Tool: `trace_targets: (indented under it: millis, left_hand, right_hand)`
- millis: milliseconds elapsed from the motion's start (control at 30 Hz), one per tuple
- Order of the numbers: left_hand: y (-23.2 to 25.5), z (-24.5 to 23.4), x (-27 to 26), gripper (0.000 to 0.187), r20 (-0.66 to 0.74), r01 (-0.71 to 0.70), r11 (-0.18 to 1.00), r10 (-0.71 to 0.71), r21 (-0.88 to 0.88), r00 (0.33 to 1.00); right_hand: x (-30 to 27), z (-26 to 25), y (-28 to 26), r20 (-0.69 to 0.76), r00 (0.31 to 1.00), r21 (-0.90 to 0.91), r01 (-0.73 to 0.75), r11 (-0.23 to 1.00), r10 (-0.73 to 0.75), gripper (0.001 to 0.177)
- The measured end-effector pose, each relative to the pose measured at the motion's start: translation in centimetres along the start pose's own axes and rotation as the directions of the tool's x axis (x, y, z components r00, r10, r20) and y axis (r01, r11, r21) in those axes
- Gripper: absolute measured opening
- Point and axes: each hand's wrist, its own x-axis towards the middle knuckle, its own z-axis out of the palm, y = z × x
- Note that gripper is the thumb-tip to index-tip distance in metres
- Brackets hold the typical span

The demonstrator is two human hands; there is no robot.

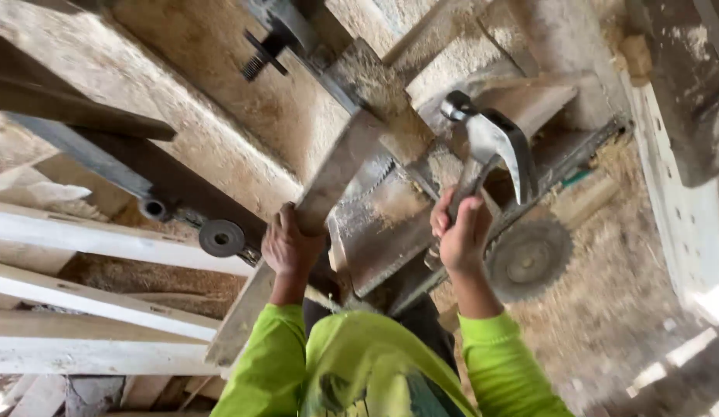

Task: The recorder hammers wood pieces and then sharpens a circular saw blade on a grinding machine.

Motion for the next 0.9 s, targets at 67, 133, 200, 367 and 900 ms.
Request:
trace_targets:
  millis: [67,133,200,367,900]
  left_hand:
    - [-0.4,0.1,-1.8,0.065,0.017,0.048,0.999,-0.048,-0.017,0.999]
    - [-1.3,0.7,-1.0,0.064,-0.102,0.011,1.000,-0.008,0.029,0.995]
    - [-2.2,1.9,-0.4,0.075,-0.122,-0.014,0.997,0.023,0.071,0.992]
    - [-0.5,-0.4,-2.2,0.090,-0.027,0.005,0.999,-0.003,0.051,1.000]
    - [-0.3,0.3,-1.8,0.061,-0.044,0.028,0.993,-0.023,0.112,0.999]
  right_hand:
    - [-1.8,-0.1,0.8,-0.027,0.997,-0.037,-0.074,0.997,0.073,0.068]
    - [-2.8,0.2,2.8,-0.026,0.998,-0.004,-0.054,0.999,0.054,0.068]
    - [-2.1,0.5,8.2,-0.013,0.999,-0.153,0.047,0.987,-0.049,0.066]
    - [-2.8,1.6,9.8,0.019,0.998,-0.624,0.057,0.779,-0.058,0.066]
    - [-0.8,0.8,5.8,0.025,0.999,-0.177,0.026,0.984,-0.022,0.063]
